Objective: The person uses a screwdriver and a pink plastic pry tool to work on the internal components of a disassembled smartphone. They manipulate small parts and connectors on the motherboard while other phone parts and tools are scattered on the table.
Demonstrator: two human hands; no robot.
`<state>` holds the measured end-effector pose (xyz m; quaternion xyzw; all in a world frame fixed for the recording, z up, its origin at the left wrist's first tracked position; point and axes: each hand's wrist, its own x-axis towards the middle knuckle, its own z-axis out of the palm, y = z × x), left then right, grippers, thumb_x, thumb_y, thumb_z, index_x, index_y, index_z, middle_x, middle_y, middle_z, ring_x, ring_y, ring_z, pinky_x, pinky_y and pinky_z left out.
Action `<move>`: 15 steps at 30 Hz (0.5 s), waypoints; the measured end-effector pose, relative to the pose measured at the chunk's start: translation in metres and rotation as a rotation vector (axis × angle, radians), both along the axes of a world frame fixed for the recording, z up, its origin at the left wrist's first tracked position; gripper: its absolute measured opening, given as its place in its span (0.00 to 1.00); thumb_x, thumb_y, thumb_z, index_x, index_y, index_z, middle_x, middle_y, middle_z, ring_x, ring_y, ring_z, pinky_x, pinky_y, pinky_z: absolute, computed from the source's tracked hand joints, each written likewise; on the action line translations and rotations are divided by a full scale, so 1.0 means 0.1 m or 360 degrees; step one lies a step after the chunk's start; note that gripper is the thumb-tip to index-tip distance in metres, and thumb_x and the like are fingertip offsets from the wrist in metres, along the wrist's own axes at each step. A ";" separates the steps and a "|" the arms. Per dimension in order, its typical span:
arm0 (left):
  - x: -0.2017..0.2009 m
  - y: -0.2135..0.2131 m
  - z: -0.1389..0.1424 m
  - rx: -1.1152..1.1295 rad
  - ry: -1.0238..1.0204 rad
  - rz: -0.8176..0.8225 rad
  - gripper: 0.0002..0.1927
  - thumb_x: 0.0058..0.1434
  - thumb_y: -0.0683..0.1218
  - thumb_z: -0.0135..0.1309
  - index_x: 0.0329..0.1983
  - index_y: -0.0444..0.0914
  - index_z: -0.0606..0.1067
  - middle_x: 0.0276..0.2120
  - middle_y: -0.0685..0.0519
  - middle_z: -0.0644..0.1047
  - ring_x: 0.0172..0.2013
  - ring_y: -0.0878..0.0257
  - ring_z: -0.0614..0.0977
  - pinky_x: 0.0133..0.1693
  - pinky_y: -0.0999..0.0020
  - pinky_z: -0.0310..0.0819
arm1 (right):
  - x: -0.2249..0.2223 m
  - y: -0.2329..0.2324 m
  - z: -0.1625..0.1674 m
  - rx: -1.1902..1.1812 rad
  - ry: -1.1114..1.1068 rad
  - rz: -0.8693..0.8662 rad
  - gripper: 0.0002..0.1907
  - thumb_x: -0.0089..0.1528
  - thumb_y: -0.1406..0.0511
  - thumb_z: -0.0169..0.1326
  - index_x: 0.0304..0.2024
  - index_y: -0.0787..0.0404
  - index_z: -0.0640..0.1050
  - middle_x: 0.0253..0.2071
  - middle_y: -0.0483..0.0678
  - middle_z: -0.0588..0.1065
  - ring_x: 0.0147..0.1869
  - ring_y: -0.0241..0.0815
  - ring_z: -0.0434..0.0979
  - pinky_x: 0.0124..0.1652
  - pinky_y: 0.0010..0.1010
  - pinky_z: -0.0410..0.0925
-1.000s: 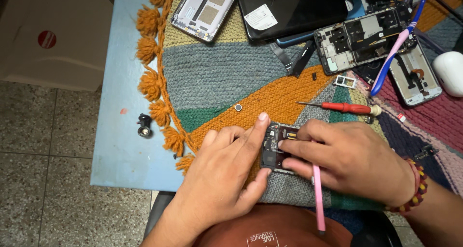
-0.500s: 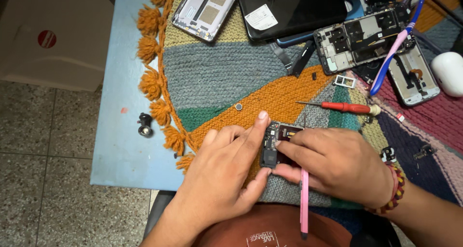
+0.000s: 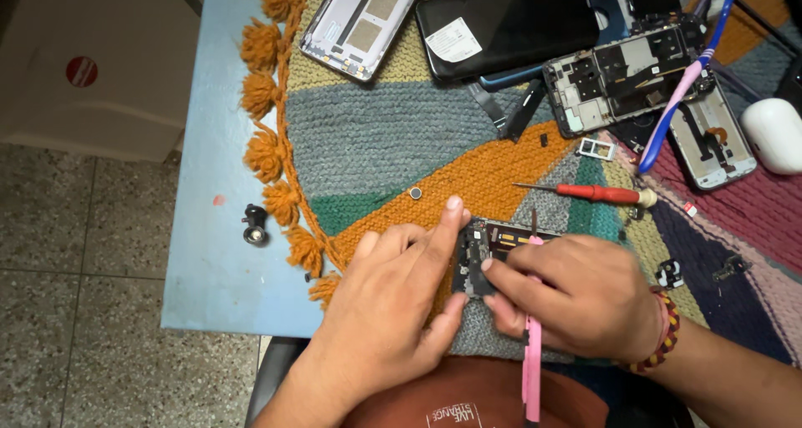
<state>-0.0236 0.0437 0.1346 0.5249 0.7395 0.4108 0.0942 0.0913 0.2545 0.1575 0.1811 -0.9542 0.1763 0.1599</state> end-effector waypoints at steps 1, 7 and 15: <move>0.00 0.00 0.00 -0.0004 0.0000 0.0002 0.46 0.56 0.45 0.62 0.74 0.26 0.54 0.60 0.46 0.75 0.52 0.50 0.76 0.53 0.55 0.66 | 0.01 0.01 0.01 0.0004 0.0019 -0.0020 0.13 0.56 0.61 0.67 0.40 0.59 0.82 0.32 0.43 0.77 0.30 0.41 0.77 0.30 0.33 0.70; 0.00 0.00 0.00 -0.0005 0.0013 0.0008 0.46 0.56 0.45 0.62 0.73 0.25 0.55 0.61 0.46 0.75 0.53 0.50 0.75 0.54 0.55 0.66 | 0.01 0.07 0.06 0.0009 0.0068 -0.0101 0.13 0.55 0.63 0.67 0.41 0.59 0.84 0.31 0.44 0.77 0.28 0.40 0.75 0.28 0.33 0.67; 0.00 0.00 0.00 -0.0004 0.0031 0.0026 0.44 0.57 0.46 0.61 0.73 0.26 0.57 0.58 0.45 0.76 0.52 0.50 0.75 0.52 0.56 0.66 | 0.02 0.14 0.10 -0.0380 0.0087 -0.0429 0.08 0.60 0.67 0.61 0.39 0.65 0.82 0.33 0.50 0.78 0.31 0.36 0.78 0.30 0.26 0.70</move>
